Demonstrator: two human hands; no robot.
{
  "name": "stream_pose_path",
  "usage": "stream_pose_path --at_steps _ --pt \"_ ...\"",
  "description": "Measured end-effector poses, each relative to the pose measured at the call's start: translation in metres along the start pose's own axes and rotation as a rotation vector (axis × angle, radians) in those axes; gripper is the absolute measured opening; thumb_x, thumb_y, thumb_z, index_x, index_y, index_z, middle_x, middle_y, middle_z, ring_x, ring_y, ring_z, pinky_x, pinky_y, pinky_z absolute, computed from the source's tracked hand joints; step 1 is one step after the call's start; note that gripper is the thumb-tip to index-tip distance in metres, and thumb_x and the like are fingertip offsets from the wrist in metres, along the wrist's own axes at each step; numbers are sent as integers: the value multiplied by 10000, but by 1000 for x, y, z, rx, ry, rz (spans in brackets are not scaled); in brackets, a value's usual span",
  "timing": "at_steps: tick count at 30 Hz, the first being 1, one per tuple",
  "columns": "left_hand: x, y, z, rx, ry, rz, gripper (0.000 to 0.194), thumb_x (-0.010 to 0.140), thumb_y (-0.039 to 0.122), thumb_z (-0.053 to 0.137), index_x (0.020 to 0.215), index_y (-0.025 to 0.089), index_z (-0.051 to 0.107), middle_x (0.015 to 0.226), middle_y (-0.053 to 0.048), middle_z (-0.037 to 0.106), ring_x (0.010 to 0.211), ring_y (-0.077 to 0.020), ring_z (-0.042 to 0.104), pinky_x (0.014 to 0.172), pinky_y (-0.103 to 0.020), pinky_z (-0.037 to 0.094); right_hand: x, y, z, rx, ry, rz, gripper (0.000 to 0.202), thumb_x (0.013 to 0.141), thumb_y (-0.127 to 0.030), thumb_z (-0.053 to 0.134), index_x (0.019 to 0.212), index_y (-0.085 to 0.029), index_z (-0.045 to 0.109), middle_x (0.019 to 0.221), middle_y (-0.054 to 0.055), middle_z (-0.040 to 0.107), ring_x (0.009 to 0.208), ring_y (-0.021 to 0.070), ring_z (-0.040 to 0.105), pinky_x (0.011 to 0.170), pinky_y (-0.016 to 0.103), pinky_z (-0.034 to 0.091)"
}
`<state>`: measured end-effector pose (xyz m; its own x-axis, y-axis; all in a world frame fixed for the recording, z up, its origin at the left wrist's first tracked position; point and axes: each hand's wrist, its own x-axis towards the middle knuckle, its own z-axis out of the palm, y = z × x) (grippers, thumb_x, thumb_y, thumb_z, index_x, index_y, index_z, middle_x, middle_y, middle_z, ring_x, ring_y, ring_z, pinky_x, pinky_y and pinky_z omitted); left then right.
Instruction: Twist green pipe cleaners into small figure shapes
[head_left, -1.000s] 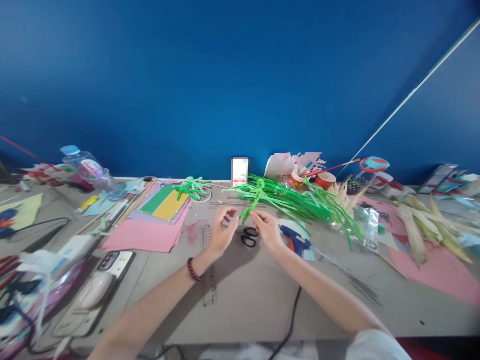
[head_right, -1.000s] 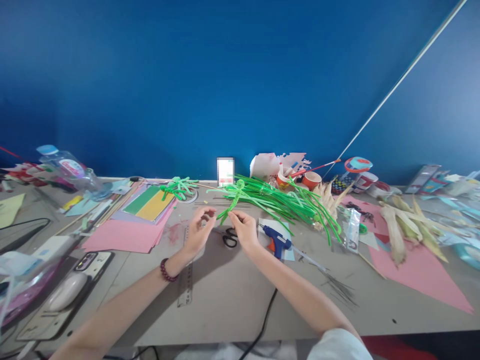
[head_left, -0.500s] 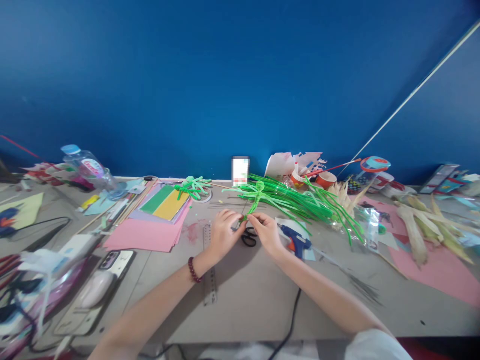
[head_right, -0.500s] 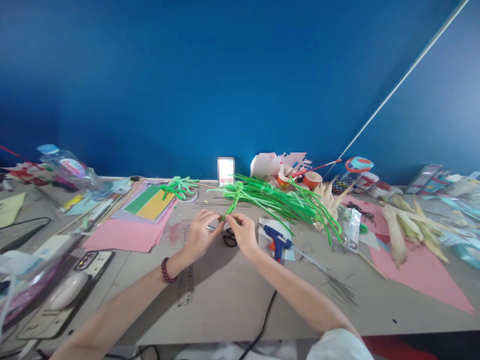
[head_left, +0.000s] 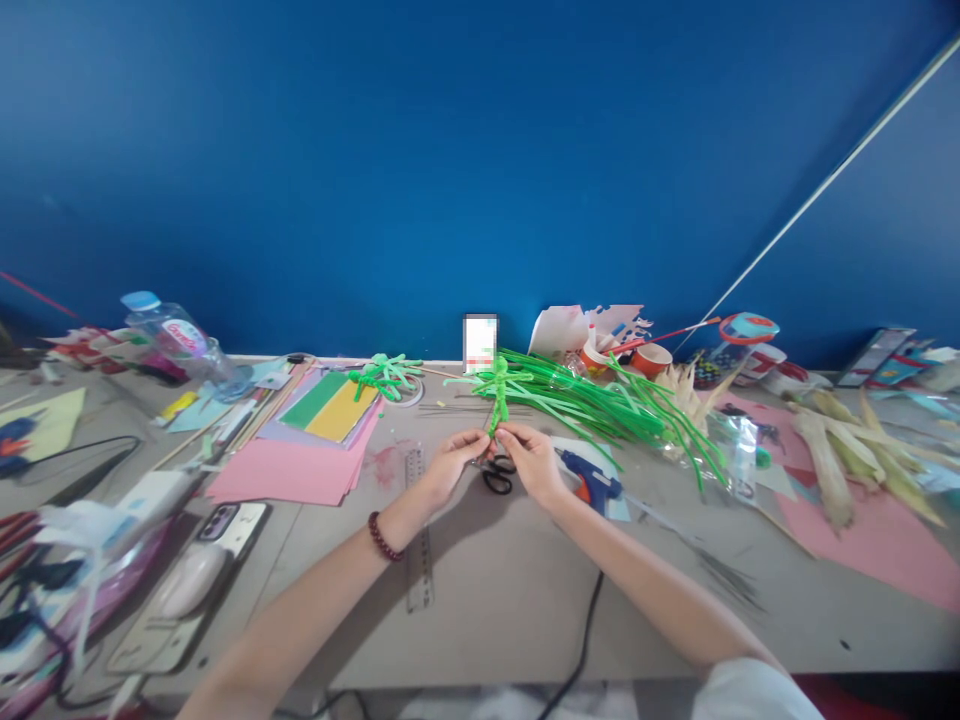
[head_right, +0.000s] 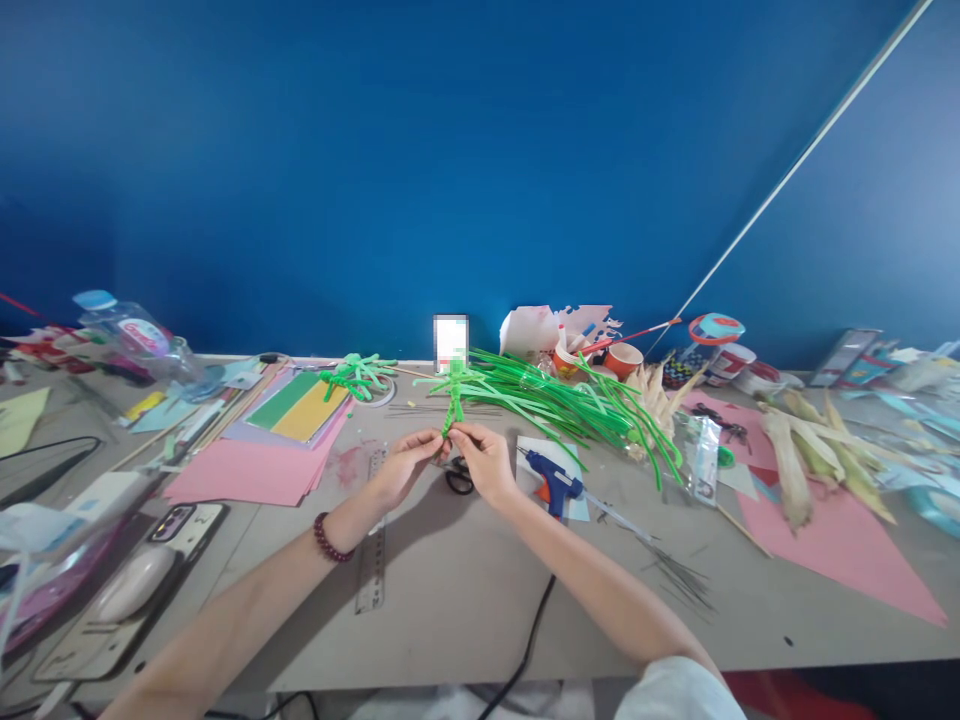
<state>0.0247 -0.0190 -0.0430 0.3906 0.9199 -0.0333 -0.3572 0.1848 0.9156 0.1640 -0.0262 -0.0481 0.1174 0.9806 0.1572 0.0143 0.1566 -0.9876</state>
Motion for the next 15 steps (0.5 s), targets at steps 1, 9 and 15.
stream_pose_path --at_steps 1,9,15 --pt "0 0 0 -57 -42 -38 238 674 341 712 610 131 620 620 -13 549 608 -110 465 613 -240 361 0 -1 0 7 -5 -7 248 675 -405 642 744 -176 705 664 26 640 604 151 545 533 252 431" --pt "-2 1 4 -167 -173 -143 281 705 405 683 638 148 592 582 4 434 569 -112 412 529 -244 318 -4 -7 5 161 -54 126 309 685 -467 648 740 -163 655 503 -26 535 396 72 373 373 200 284" --pt "-1 -3 2 415 128 134 303 708 458 659 750 159 636 659 -3 565 576 -114 443 563 -253 348 4 6 -3 6 38 49 300 704 -447 640 771 -157 676 600 11 583 511 110 473 418 208 323"
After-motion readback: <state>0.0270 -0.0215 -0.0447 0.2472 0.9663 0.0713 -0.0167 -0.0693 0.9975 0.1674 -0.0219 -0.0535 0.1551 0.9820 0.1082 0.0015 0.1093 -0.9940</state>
